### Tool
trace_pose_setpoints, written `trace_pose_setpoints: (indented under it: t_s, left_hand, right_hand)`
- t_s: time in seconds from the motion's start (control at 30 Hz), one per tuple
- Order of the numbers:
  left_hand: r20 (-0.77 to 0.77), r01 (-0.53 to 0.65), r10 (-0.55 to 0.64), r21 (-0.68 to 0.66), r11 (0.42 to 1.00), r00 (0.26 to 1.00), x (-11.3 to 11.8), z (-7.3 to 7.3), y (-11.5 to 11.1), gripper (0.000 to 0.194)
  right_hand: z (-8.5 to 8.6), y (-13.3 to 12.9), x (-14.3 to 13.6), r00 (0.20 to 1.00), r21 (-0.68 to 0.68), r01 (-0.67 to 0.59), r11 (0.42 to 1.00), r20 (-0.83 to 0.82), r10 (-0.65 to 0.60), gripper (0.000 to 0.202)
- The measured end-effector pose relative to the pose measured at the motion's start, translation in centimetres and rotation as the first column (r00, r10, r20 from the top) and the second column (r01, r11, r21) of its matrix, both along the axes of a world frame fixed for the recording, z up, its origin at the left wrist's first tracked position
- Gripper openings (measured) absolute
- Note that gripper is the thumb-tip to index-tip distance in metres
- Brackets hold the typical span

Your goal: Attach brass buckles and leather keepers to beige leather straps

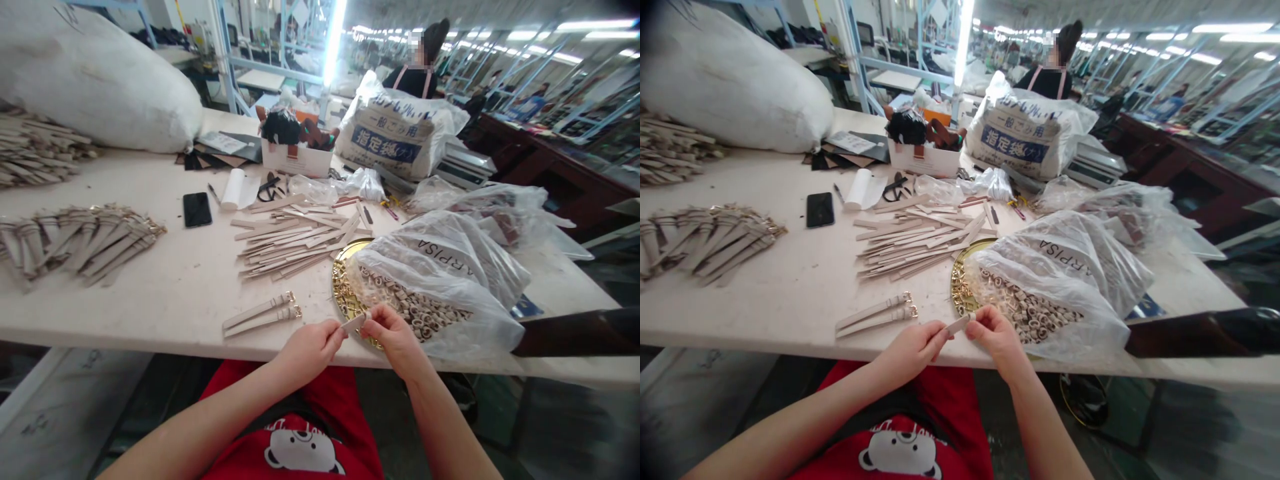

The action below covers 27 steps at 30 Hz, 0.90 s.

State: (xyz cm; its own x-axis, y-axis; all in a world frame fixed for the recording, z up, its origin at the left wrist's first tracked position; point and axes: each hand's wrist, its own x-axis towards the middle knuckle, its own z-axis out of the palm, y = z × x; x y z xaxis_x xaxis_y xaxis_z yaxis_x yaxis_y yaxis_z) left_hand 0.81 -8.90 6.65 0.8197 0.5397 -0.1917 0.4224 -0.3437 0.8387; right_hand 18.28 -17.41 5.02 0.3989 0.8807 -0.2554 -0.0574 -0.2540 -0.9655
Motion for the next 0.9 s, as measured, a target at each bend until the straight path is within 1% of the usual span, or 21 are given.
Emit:
trace_pose_setpoints:
  t_s: [0.03,0.1,0.2,0.27,0.33,0.4,0.47,0.5,0.53,0.57,0.6,0.63,0.67,0.7,0.73,0.77,0.8,0.83,0.87,0.9]
  left_hand:
    - [-0.02,0.004,-0.003,0.037,0.999,1.0,-0.1,0.0,0.1,0.037]
    - [-0.07,0.016,-0.01,0.087,0.996,0.997,-0.8,-0.2,0.2,0.036]
    - [-0.151,0.089,-0.072,0.109,0.99,0.986,-2.0,-0.6,0.2,0.035]
    - [-0.166,0.083,-0.069,0.08,0.993,0.984,-2.5,-0.8,0.1,0.037]
    - [-0.137,0.011,-0.009,0.01,1.0,0.991,-2.6,-0.8,-0.1,0.039]
    - [-0.09,-0.055,0.049,-0.066,0.996,0.995,-2.5,-0.9,-0.4,0.042]
    - [-0.042,-0.078,0.074,-0.114,0.99,0.996,-2.3,-1.1,-0.5,0.044]
    - [-0.022,-0.083,0.081,-0.126,0.989,0.997,-2.3,-1.3,-0.5,0.042]
    - [-0.009,-0.088,0.088,-0.133,0.987,0.996,-2.3,-1.5,-0.5,0.04]
    - [-0.002,-0.093,0.094,-0.138,0.986,0.996,-2.4,-1.7,-0.4,0.038]
    - [0.0,-0.099,0.1,-0.145,0.984,0.995,-2.5,-2.0,-0.3,0.038]
    - [0.001,-0.105,0.107,-0.158,0.982,0.994,-2.6,-2.2,-0.2,0.038]
    - [0.004,-0.114,0.117,-0.18,0.977,0.993,-2.7,-2.5,-0.1,0.039]
    - [0.01,-0.125,0.13,-0.217,0.968,0.991,-2.7,-2.7,-0.1,0.039]
    - [0.023,-0.131,0.142,-0.266,0.955,0.99,-2.7,-2.9,-0.1,0.038]
    - [0.038,-0.132,0.151,-0.319,0.939,0.988,-2.6,-3.1,-0.2,0.038]
    - [0.05,-0.128,0.157,-0.367,0.922,0.986,-2.5,-3.3,-0.4,0.038]
    - [0.06,-0.123,0.161,-0.405,0.906,0.985,-2.5,-3.5,-0.5,0.038]
    - [0.067,-0.12,0.164,-0.431,0.894,0.984,-2.4,-3.7,-0.6,0.038]
    - [0.069,-0.12,0.168,-0.447,0.886,0.983,-2.4,-3.8,-0.7,0.038]
  right_hand:
    - [-0.1,0.2,-0.9,0.998,0.017,0.011,1.0,-0.068,-0.01,0.03]
    - [-0.5,0.4,-2.1,0.992,0.029,0.004,1.0,-0.127,0.0,0.033]
    - [-1.4,0.3,-3.3,0.986,-0.005,-0.107,0.994,-0.126,0.105,0.027]
    - [-2.0,0.1,-4.3,0.982,-0.025,-0.149,0.989,-0.117,0.145,0.024]
    - [-2.5,0.1,-5.6,0.982,-0.017,-0.142,0.99,-0.131,0.138,0.023]
    - [-2.8,0.1,-7.0,0.974,0.017,-0.132,0.991,-0.184,0.133,0.024]
    - [-3.0,0.2,-7.6,0.954,0.058,-0.173,0.983,-0.237,0.182,0.026]
    - [-3.1,0.2,-7.5,0.947,0.07,-0.208,0.976,-0.236,0.218,0.027]
    - [-3.1,0.1,-6.9,0.948,0.066,-0.237,0.969,-0.203,0.246,0.028]
    - [-3.1,0.1,-6.0,0.958,0.046,-0.252,0.967,-0.131,0.256,0.029]
    - [-3.1,0.1,-4.8,0.969,0.007,-0.247,0.969,-0.017,0.247,0.027]
    - [-3.2,0.2,-3.4,0.967,-0.041,-0.21,0.977,0.142,0.214,0.024]
    - [-3.2,0.3,-1.9,0.924,-0.093,-0.153,0.984,0.339,0.175,0.02]
    - [-3.2,0.7,-0.6,0.827,-0.145,-0.112,0.983,0.535,0.173,0.016]
    - [-3.2,1.1,0.5,0.699,-0.196,-0.081,0.977,0.687,0.196,0.015]
    - [-3.3,1.6,1.4,0.565,-0.254,-0.061,0.965,0.789,0.243,0.016]
    - [-3.4,2.2,1.9,0.439,-0.314,-0.049,0.948,0.846,0.303,0.016]
    - [-3.4,2.8,2.1,0.337,-0.373,-0.037,0.927,0.869,0.362,0.016]
    - [-3.5,3.4,2.0,0.261,-0.423,-0.025,0.906,0.872,0.415,0.016]
    - [-3.5,4.0,1.9,0.21,-0.462,-0.013,0.887,0.866,0.455,0.016]
